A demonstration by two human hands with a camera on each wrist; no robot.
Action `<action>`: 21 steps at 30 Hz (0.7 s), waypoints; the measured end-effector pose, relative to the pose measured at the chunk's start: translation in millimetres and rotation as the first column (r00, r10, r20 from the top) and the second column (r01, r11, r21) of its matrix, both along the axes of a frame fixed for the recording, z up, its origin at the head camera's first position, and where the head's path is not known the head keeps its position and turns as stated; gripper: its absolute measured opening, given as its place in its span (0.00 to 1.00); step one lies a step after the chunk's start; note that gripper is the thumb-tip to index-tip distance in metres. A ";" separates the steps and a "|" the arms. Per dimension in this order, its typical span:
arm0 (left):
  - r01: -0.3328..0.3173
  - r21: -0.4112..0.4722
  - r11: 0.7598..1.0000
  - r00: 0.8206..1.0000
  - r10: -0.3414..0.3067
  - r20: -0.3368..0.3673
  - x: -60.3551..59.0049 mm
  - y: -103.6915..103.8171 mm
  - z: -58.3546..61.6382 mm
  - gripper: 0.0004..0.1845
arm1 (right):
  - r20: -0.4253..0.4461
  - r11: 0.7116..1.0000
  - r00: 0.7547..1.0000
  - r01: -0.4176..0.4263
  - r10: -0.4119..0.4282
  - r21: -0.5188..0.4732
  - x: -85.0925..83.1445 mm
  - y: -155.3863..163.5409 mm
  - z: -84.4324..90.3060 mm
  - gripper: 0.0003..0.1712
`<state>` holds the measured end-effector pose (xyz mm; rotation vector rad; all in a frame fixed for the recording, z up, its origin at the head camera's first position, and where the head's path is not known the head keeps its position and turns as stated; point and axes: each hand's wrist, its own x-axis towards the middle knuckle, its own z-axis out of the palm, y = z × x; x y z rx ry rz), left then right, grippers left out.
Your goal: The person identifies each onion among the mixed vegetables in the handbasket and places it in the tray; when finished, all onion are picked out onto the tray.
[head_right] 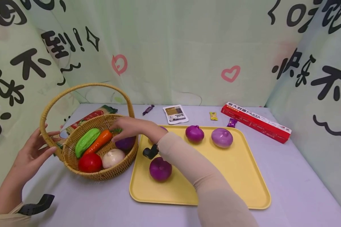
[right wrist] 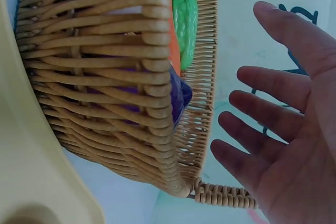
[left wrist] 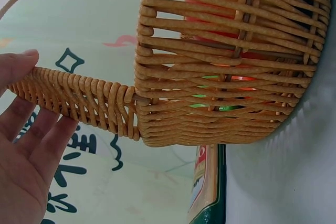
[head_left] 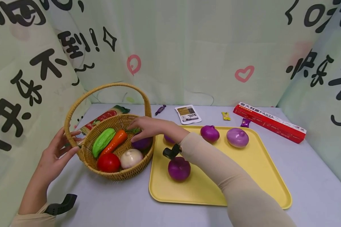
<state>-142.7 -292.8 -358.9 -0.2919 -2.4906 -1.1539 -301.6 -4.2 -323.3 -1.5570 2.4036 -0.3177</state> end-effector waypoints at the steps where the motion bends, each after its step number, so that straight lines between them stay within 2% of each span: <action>1: 0.001 0.001 1.000 1.000 -0.001 0.000 0.1 0.2 0.3 0.43 | -0.001 1.000 1.000 0.001 -0.001 0.010 -0.8 -1.4 0.3 0.31; 10: 0.006 0.003 1.000 1.000 -0.006 -0.005 -0.1 0.5 0.5 0.43 | -0.032 0.990 0.998 0.060 -0.056 0.125 -4.0 -6.5 -5.6 0.37; 14: 0.006 0.000 1.000 1.000 -0.006 -0.008 -1.0 -0.2 0.3 0.44 | -0.125 0.981 0.991 0.060 -0.037 0.186 -1.8 -8.5 -8.8 0.41; 17: 0.003 -0.003 1.000 1.000 -0.003 -0.009 -1.4 -1.0 -0.3 0.44 | -0.243 0.963 0.970 0.085 -0.022 0.255 0.7 -11.4 -12.6 0.43; 21: 0.001 -0.003 1.000 1.000 -0.001 -0.004 -1.1 -0.8 -0.8 0.44 | -0.395 0.919 0.918 0.179 -0.028 0.351 5.9 -15.2 -20.4 0.44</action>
